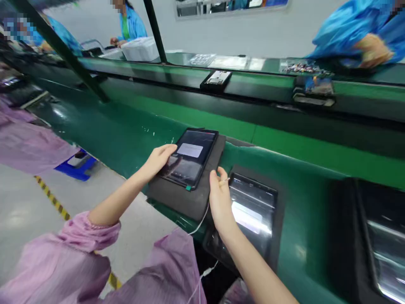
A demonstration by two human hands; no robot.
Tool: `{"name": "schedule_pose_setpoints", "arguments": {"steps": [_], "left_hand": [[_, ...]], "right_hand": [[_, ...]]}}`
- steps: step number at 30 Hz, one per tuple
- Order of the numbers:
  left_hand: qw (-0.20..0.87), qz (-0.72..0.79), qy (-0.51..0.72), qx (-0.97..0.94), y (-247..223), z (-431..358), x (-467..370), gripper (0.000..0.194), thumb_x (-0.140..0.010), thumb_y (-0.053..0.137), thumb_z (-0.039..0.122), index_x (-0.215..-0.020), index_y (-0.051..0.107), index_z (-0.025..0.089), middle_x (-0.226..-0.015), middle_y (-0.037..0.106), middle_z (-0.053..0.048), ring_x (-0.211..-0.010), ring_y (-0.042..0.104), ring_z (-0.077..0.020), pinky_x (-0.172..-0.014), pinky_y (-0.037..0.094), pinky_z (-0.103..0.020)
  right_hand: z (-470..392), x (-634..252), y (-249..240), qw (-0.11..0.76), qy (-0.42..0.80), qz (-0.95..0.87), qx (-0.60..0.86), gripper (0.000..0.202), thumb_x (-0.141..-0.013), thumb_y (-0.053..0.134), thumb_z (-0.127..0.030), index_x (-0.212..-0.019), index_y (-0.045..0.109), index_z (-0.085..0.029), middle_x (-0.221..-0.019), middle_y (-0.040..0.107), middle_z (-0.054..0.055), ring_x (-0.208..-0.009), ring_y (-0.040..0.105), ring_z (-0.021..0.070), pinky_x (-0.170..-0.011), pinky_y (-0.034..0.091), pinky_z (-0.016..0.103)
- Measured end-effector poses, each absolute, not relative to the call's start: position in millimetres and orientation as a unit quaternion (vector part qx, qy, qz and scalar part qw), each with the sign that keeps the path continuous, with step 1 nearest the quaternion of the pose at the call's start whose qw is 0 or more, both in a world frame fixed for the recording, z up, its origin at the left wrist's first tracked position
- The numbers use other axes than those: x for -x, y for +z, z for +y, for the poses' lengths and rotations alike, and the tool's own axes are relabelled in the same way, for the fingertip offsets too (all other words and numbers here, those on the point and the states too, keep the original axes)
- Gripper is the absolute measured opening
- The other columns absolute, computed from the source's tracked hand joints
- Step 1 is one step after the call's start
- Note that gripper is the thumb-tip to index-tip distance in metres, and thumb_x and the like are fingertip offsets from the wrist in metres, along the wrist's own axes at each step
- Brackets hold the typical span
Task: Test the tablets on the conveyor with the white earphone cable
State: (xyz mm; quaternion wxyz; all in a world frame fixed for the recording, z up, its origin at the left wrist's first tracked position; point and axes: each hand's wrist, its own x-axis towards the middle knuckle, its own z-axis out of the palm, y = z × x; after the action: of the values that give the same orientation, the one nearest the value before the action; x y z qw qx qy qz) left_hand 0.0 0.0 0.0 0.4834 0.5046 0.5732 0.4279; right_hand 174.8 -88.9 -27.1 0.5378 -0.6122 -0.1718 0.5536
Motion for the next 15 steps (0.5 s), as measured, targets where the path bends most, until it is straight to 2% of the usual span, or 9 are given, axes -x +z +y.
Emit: {"name": "schedule_pose_setpoints", "arguments": {"steps": [4,7,10,15], "left_hand": [[0.490,0.548,0.467,-0.492,-0.7,-29.1,-27.2,0.022,-0.077,0.063,0.038,-0.086,0.059,0.019,-0.080,0.064,0.002,-0.090,0.062,-0.0195,-0.081,0.044,-0.028],[0.519,0.511,0.487,-0.482,1.8,-49.8,-47.3,0.027,-0.076,0.065,0.041,-0.091,0.053,0.021,-0.091,0.067,0.000,-0.093,0.064,-0.0185,-0.082,0.046,-0.028],[0.554,0.477,0.484,-0.481,4.3,-66.5,-66.3,0.034,-0.074,0.072,0.042,-0.089,0.049,0.022,-0.091,0.068,-0.001,-0.085,0.066,-0.0179,-0.078,0.049,-0.030],[0.581,0.438,0.466,-0.503,8.9,-88.4,-93.1,0.035,-0.074,0.078,0.035,-0.089,0.049,0.021,-0.089,0.066,0.001,-0.075,0.065,-0.0134,-0.073,0.048,-0.027]], "right_hand": [[-113.5,-199.9,-2.7,0.569,0.500,-0.212,0.617,0.085,-0.061,0.071,-0.069,-0.132,0.057,-0.024,-0.129,0.065,0.007,-0.124,0.057,0.0311,-0.098,0.053,0.042],[-144.1,-215.6,-1.7,0.583,0.435,-0.216,0.651,0.085,-0.062,0.071,-0.072,-0.132,0.060,-0.024,-0.134,0.063,0.008,-0.126,0.056,0.0330,-0.103,0.050,0.045],[-178.7,-228.8,-8.8,0.598,0.383,-0.211,0.672,0.086,-0.069,0.069,-0.072,-0.138,0.057,-0.022,-0.142,0.057,0.009,-0.130,0.054,0.0334,-0.105,0.049,0.045],[-224.2,-238.2,-2.2,0.594,0.364,-0.180,0.695,0.082,-0.080,0.063,-0.068,-0.147,0.047,-0.022,-0.144,0.055,0.009,-0.128,0.056,0.0321,-0.093,0.058,0.039]]}}
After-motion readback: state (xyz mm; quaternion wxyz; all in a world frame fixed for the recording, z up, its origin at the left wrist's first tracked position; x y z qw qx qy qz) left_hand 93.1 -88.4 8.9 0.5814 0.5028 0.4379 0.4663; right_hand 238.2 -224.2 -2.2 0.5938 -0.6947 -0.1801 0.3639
